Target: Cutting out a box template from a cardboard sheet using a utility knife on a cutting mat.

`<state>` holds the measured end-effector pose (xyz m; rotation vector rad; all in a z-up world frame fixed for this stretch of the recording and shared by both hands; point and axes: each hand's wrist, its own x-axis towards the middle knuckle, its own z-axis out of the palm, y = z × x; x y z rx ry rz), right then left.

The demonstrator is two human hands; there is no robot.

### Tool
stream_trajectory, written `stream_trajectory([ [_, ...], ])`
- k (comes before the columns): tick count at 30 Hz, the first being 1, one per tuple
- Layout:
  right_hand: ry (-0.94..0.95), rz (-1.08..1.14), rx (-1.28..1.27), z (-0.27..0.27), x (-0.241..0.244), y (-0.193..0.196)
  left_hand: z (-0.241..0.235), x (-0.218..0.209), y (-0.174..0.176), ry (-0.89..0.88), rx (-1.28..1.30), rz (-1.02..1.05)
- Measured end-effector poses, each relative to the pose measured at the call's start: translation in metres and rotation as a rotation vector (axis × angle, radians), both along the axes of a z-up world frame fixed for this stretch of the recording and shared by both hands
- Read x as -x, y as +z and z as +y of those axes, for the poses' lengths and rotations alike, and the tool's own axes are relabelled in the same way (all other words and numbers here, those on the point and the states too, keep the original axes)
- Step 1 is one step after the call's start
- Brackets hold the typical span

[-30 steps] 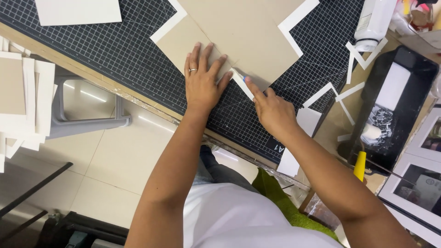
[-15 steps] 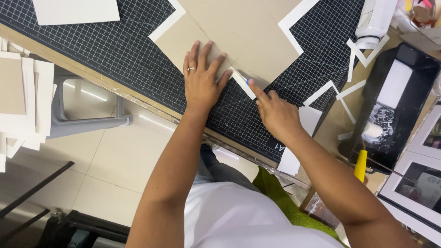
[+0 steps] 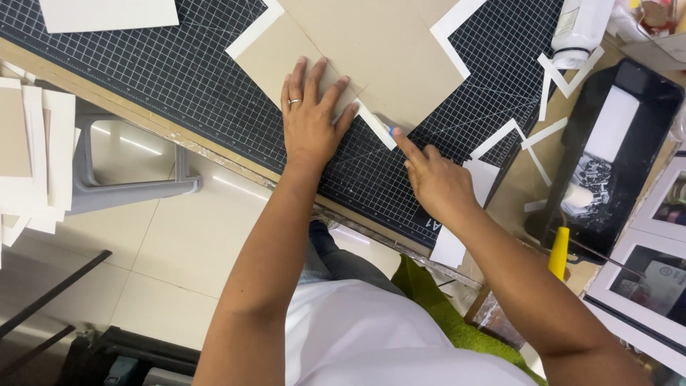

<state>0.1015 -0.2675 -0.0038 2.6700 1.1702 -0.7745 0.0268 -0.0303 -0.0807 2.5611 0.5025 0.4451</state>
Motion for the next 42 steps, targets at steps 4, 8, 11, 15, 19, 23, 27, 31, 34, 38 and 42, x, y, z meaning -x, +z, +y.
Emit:
stream_trajectory([
  [4, -0.034, 0.021, 0.009, -0.004, 0.002, 0.004, 0.000, 0.000, -0.002, -0.003, 0.004, -0.024],
  [8, -0.020, 0.008, 0.021, -0.012, 0.005, 0.005, 0.000, 0.000, -0.003, -0.003, -0.016, -0.064],
  [11, -0.009, -0.005, 0.007, -0.020, 0.007, 0.004, 0.000, 0.001, -0.002, -0.005, -0.017, -0.055],
  [15, -0.013, -0.019, 0.009, -0.028, 0.009, 0.001, 0.000, -0.001, -0.006, -0.002, -0.012, -0.068],
  [19, -0.020, 0.002, 0.024, -0.031, 0.012, 0.011, 0.000, -0.001, -0.006, -0.006, -0.010, -0.057],
  [23, -0.037, 0.029, 0.077, -0.036, 0.014, 0.015, 0.000, 0.000, -0.005, -0.006, -0.005, -0.035],
  [27, -0.067, 0.072, 0.135, -0.039, 0.016, 0.023, 0.001, -0.002, -0.003, -0.011, 0.032, 0.042],
  [31, -0.037, 0.022, 0.110, -0.053, 0.018, 0.016, 0.000, -0.001, -0.004, -0.010, 0.016, 0.014],
  [34, -0.047, 0.024, 0.086, -0.059, 0.020, 0.014, 0.000, -0.001, -0.004, -0.007, 0.010, -0.032],
  [38, -0.083, 0.068, 0.159, -0.050, 0.021, 0.033, -0.001, 0.000, -0.003, -0.009, 0.022, -0.032],
  [42, -0.331, 0.332, 0.095, -0.038, 0.008, 0.067, 0.014, -0.001, 0.005, -0.005, 0.190, -0.116],
])
